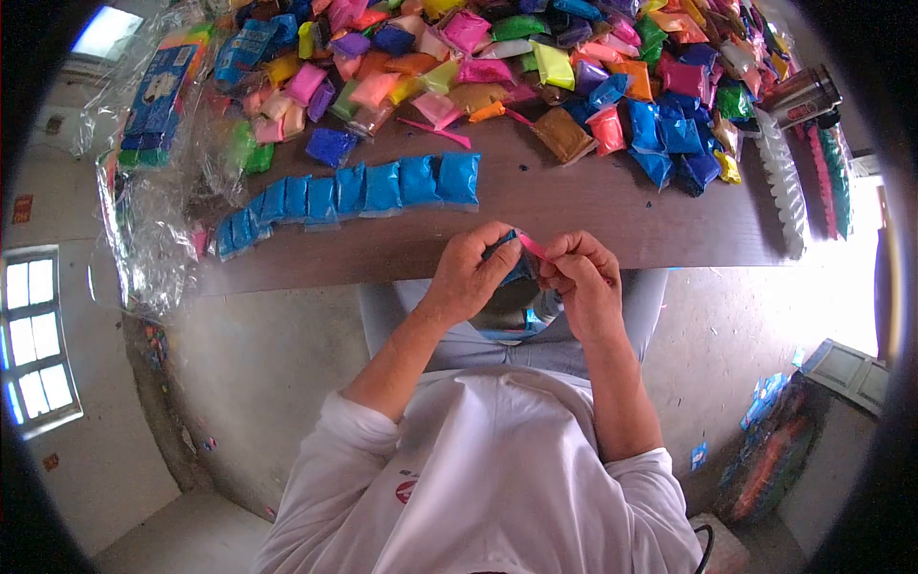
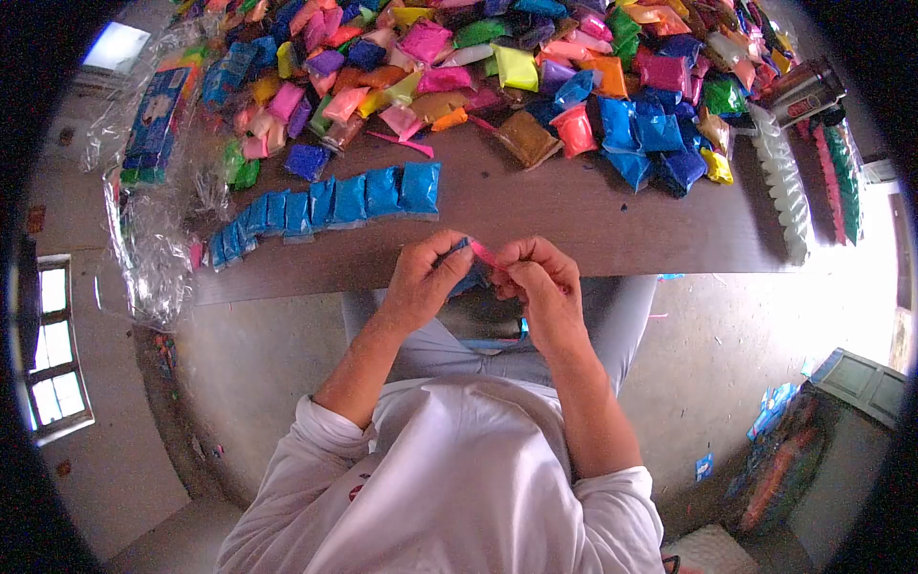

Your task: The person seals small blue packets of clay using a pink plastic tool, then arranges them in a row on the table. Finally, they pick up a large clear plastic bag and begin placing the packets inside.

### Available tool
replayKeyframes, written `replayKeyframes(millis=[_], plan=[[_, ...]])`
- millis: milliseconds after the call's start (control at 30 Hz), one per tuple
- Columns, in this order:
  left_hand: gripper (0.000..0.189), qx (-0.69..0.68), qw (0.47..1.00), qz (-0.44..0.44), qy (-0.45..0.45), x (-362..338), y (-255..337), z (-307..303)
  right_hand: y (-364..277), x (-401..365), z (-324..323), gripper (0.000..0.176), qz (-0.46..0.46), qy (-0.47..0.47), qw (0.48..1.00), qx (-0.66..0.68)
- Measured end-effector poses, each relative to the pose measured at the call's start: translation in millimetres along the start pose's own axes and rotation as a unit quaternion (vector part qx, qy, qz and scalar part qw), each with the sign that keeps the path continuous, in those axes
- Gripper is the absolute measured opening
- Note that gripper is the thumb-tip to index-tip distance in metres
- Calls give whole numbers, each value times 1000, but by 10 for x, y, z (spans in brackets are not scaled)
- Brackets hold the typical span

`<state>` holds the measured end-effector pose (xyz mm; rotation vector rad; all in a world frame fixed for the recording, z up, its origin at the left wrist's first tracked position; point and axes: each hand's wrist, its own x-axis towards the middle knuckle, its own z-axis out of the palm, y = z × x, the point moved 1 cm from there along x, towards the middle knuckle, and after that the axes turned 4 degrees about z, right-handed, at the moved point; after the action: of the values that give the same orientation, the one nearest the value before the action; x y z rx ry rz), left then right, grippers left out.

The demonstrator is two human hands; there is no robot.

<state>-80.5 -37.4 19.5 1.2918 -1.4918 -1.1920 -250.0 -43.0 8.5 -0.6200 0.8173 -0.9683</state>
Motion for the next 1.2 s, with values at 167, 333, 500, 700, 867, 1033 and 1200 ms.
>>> replayKeyframes(millis=[167, 333, 500, 700, 867, 1033, 1200], plan=[[23, 26, 999, 20, -1, 5, 85, 1, -29, 6, 21, 11, 8, 2, 1000, -3], [21, 33, 999, 23, -4, 11, 47, -19, -1, 49, -6, 10, 7, -12, 1000, -25], [23, 46, 997, 58, 9, 31, 9, 0, 36, 48, -18, 10, -11, -26, 999, -23], [23, 4, 999, 35, -27, 54, 12, -23, 55, 40, 18, 10, -57, -49, 997, 35], [23, -20, 999, -8, -30, 8, 4, -62, -49, 71, -49, 10, -83, 14, 993, 83], [23, -76, 994, -72, -20, -10, 74, -36, -204, -46, -67, 12, -48, 13, 998, -50], [26, -46, 999, 12, -8, 16, 17, -14, -208, -46, -29, 12, -37, 16, 997, -68]])
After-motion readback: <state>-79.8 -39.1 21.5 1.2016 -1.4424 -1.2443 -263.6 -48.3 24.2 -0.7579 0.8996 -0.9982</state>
